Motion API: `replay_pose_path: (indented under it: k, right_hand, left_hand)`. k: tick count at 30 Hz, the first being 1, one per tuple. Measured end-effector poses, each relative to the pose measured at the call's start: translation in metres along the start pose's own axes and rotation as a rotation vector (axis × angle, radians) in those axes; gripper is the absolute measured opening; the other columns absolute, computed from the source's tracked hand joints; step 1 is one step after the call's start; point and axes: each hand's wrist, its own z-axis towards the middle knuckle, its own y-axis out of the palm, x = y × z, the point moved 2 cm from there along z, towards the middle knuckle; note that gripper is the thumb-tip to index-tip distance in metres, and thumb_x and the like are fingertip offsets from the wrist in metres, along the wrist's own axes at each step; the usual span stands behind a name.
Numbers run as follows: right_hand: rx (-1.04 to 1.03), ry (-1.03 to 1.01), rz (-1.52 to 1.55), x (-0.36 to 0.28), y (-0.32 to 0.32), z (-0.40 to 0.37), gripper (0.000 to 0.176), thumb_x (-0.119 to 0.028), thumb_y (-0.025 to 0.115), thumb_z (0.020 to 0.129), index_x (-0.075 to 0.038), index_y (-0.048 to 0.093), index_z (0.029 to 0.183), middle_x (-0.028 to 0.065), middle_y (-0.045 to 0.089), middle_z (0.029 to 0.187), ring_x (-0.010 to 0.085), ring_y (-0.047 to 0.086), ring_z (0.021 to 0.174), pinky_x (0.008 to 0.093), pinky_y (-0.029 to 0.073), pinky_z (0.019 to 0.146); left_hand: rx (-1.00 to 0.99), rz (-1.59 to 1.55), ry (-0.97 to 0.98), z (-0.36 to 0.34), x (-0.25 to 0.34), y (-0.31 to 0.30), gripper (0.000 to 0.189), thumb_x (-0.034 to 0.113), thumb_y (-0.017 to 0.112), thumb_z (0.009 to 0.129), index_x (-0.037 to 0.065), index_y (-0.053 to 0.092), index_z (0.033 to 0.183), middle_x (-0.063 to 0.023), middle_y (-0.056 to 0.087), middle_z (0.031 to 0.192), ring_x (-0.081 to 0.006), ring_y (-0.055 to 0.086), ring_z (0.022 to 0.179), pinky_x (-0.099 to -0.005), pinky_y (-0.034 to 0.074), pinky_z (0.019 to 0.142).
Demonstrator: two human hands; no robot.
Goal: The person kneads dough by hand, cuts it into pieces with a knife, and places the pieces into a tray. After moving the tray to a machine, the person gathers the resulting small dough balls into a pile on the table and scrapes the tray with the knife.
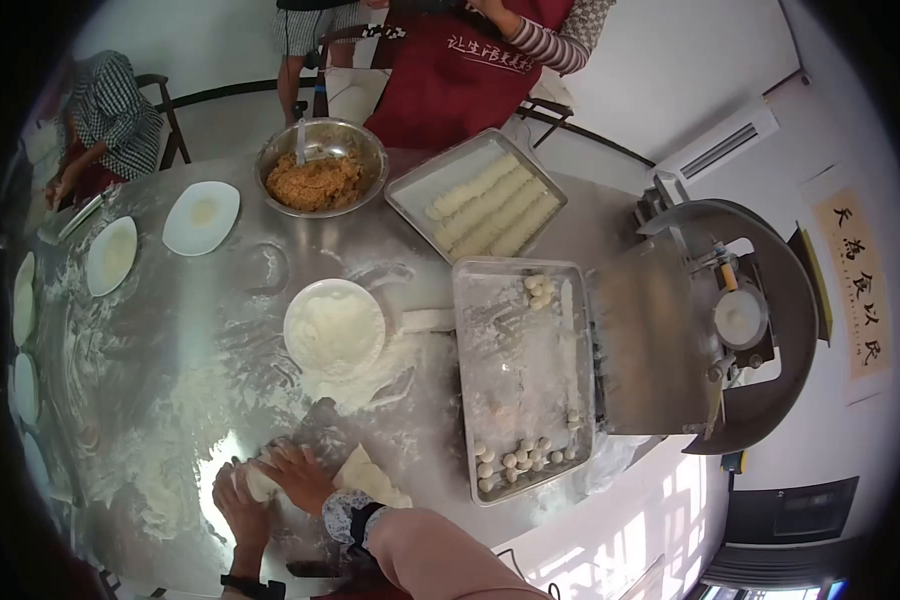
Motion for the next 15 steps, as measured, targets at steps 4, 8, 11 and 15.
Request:
replay_pose_path:
  k: [4, 8, 11, 15]
  right_hand:
    - [0.029, 0.165, -0.003, -0.011, -0.012, 0.011, 0.063, -0.020, 0.056, 0.085, -0.020, 0.029, 0.141, 0.0119, 0.035, 0.140, 0.0350, 0.030, 0.130, 0.0576, 0.025, 0.100]
    - [0.126, 0.150, 0.249, 0.002, -0.058, -0.023, 0.055, -0.014, 0.055, 0.083, -0.013, 0.039, 0.135, 0.0170, 0.044, 0.131, 0.0353, 0.039, 0.123, 0.0494, 0.029, 0.100]
    - [0.350, 0.131, 0.372, 0.020, -0.107, -0.088, 0.042, -0.001, 0.051, 0.077, -0.003, 0.050, 0.120, 0.0201, 0.056, 0.107, 0.0381, 0.052, 0.101, 0.0431, 0.042, 0.089]
    - [0.370, 0.404, 0.402, 0.064, -0.129, -0.203, 0.038, -0.002, 0.050, 0.081, -0.003, 0.051, 0.119, 0.0195, 0.057, 0.107, 0.0378, 0.052, 0.101, 0.0447, 0.041, 0.089]
  left_hand:
    - [-0.431, -0.199, -0.020, 0.038, -0.013, -0.028, 0.081, 0.029, 0.076, 0.065, 0.009, 0.039, 0.134, -0.0143, 0.049, 0.124, -0.0326, 0.042, 0.119, -0.0503, 0.031, 0.096]
    - [-0.430, -0.428, -0.035, 0.118, 0.012, -0.034, 0.061, 0.023, 0.072, 0.072, 0.005, 0.049, 0.125, -0.0193, 0.055, 0.113, -0.0343, 0.055, 0.103, -0.0427, 0.045, 0.087]
    - [-0.486, -0.733, -0.004, 0.175, 0.095, -0.017, 0.053, 0.010, 0.066, 0.075, 0.007, 0.049, 0.125, -0.0209, 0.055, 0.113, -0.0328, 0.058, 0.099, -0.0391, 0.047, 0.087]
    - [-0.253, -0.456, 0.343, 0.221, 0.169, 0.052, 0.054, 0.005, 0.062, 0.076, 0.010, 0.047, 0.128, -0.0197, 0.055, 0.116, -0.0346, 0.057, 0.099, -0.0410, 0.046, 0.087]
